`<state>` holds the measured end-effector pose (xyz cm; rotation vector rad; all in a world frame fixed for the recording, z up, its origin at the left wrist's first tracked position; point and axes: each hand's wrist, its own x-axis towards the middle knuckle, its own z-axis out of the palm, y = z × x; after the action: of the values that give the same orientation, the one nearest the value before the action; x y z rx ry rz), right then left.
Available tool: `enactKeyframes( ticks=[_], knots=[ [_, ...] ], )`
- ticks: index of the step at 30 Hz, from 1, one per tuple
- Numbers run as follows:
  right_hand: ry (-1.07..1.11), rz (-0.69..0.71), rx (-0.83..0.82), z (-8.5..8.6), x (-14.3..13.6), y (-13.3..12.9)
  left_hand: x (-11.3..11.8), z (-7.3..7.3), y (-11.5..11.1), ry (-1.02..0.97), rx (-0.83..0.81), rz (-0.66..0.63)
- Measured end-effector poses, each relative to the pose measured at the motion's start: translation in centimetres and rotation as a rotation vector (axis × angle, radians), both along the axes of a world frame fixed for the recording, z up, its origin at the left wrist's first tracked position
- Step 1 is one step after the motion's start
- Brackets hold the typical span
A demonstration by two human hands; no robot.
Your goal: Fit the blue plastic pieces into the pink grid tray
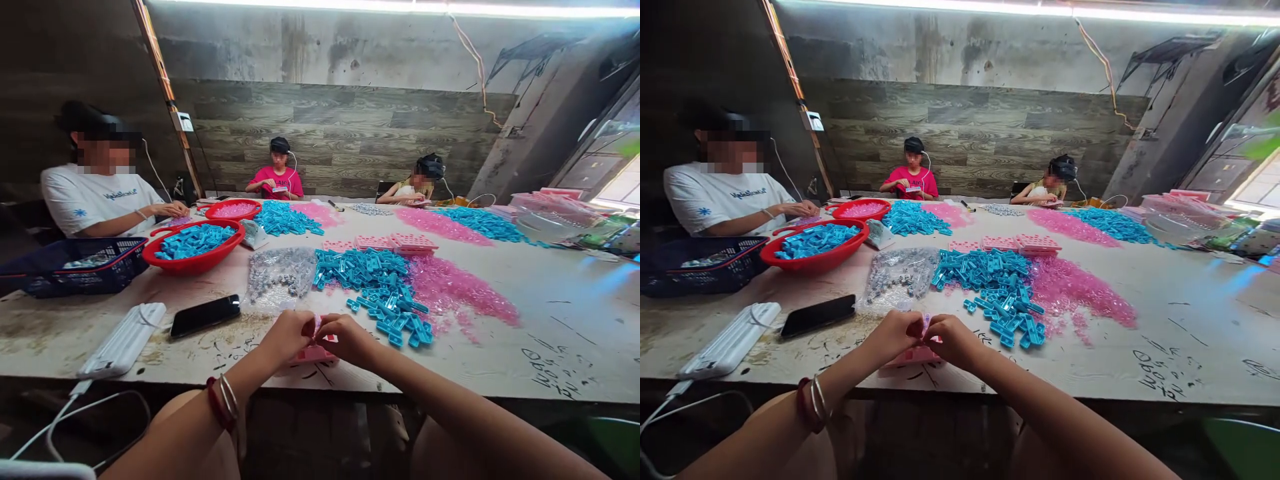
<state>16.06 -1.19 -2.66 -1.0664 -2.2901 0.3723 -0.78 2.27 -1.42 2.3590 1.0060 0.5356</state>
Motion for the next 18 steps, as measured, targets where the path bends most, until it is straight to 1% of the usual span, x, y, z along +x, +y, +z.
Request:
enactKeyframes(
  ticks=[2,5,7,11,18],
  knots=[
    [-0.004,0.010,-0.008,-0.09,0.07,0.13,-0.03,-0.03,0.26,-0.009,-0.023,-0.007],
    [-0.006,0.028,-0.004,-0.29,0.23,0.32,-0.09,-0.12,0.66,-0.023,-0.036,-0.057],
    [0.000,0.045,0.007,-0.40,0.31,0.39,-0.08,-0.18,0.82,-0.019,-0.032,-0.088],
    [0.017,0.093,0.026,-0.43,0.30,0.38,0.06,-0.17,0.85,0.023,-0.011,-0.101],
    [0.011,0.066,0.014,0.06,0.19,0.27,0.23,0.25,0.66,0.043,0.014,-0.140]
  ],
)
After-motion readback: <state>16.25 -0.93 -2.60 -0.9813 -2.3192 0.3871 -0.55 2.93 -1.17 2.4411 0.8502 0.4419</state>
